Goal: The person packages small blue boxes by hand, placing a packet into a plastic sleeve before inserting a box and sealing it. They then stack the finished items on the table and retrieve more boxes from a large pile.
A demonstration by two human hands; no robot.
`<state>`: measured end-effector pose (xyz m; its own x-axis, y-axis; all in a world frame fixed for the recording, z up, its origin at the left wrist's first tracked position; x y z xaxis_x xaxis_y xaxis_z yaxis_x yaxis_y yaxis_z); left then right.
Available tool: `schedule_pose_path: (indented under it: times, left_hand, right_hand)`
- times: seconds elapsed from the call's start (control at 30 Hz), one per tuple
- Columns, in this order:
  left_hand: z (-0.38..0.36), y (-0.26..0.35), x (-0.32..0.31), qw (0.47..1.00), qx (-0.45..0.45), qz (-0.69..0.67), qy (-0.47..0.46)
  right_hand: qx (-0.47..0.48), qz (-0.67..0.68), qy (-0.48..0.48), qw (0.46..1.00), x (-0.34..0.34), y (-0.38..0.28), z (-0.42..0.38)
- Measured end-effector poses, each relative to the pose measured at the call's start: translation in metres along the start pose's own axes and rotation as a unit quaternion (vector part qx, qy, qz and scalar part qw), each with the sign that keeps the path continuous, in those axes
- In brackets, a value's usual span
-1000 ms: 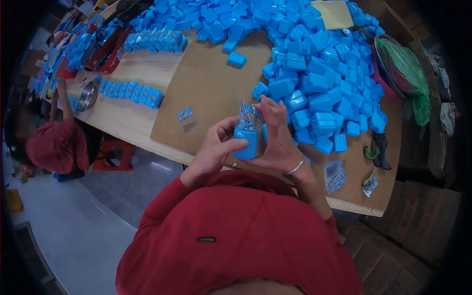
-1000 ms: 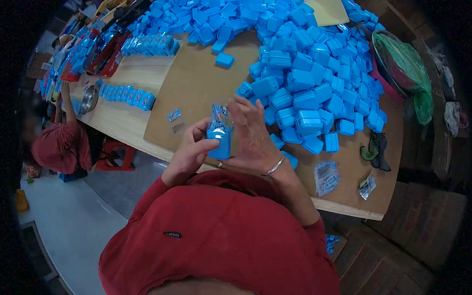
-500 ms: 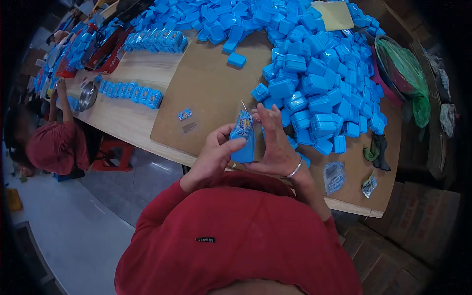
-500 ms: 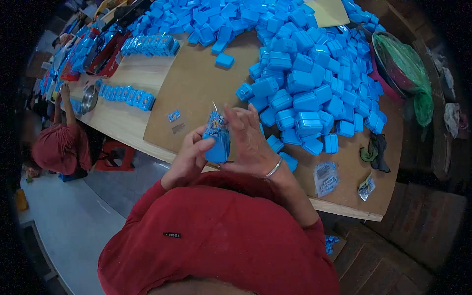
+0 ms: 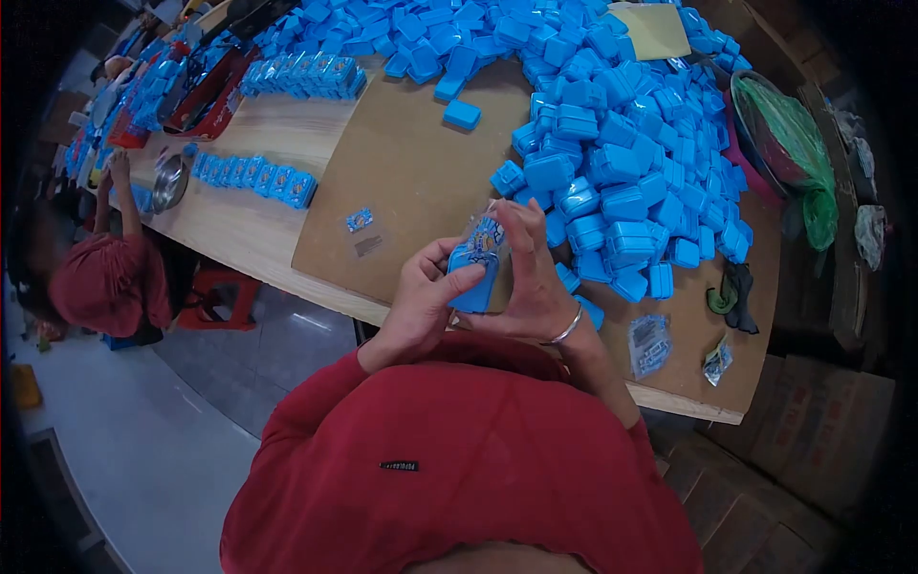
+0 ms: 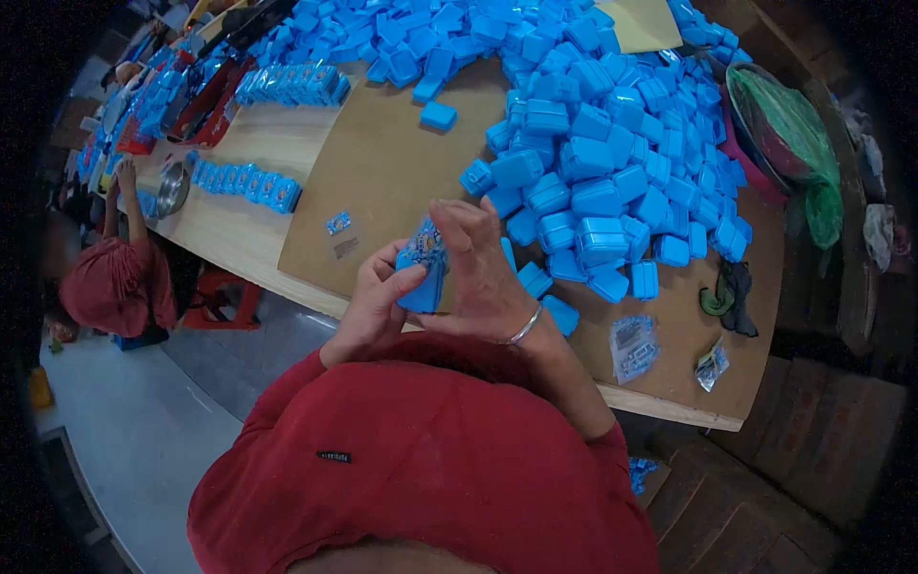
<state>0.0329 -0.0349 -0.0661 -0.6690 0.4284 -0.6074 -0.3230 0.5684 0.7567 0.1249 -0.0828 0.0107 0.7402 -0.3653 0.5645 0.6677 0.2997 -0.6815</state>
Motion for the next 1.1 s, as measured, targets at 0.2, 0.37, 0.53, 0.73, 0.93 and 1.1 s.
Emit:
schedule_pose_path:
  times: [0.2, 0.37, 0.53, 0.73, 0.93, 1.1]
  left_hand:
    - [0.011, 0.008, -0.019, 0.996, -0.034, -0.063, -0.047]
    - [0.005, 0.004, -0.021, 0.998, -0.015, -0.033, -0.051]
    - [0.000, 0.000, -0.016, 0.999, -0.003, -0.018, -0.040]
    - [-0.002, 0.001, -0.013, 0.999, -0.011, -0.008, -0.042]
    - [0.001, 0.013, -0.007, 0.998, -0.051, 0.038, -0.030]
    - [0.002, 0.063, -0.018, 0.877, -0.244, 0.414, -0.009]
  right_hand:
    - [0.014, -0.056, 0.069, 0.996, 0.012, -0.003, 0.006]
    - [0.000, -0.041, 0.078, 0.996, 0.017, 0.004, 0.008]
    - [-0.003, 0.000, 0.077, 0.997, 0.020, 0.007, 0.004]
    - [-0.016, 0.056, 0.089, 0.994, 0.022, 0.009, 0.005]
    - [-0.007, 0.071, 0.091, 0.993, 0.017, 0.011, 0.009]
    - [-0.010, 0.053, 0.093, 0.994, 0.005, 0.016, 0.011]
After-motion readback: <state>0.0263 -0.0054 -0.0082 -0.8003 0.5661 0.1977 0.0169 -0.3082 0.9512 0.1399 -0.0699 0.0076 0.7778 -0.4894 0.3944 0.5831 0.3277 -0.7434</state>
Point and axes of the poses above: each hand's wrist, its own z-axis towards the middle knuckle, its own x-axis out of the back of the hand, y = z × x, the point moved 9 cm from there along z, towards the middle knuckle, and after that the axes turned 8 degrees about -x, right-handed, at the moved point
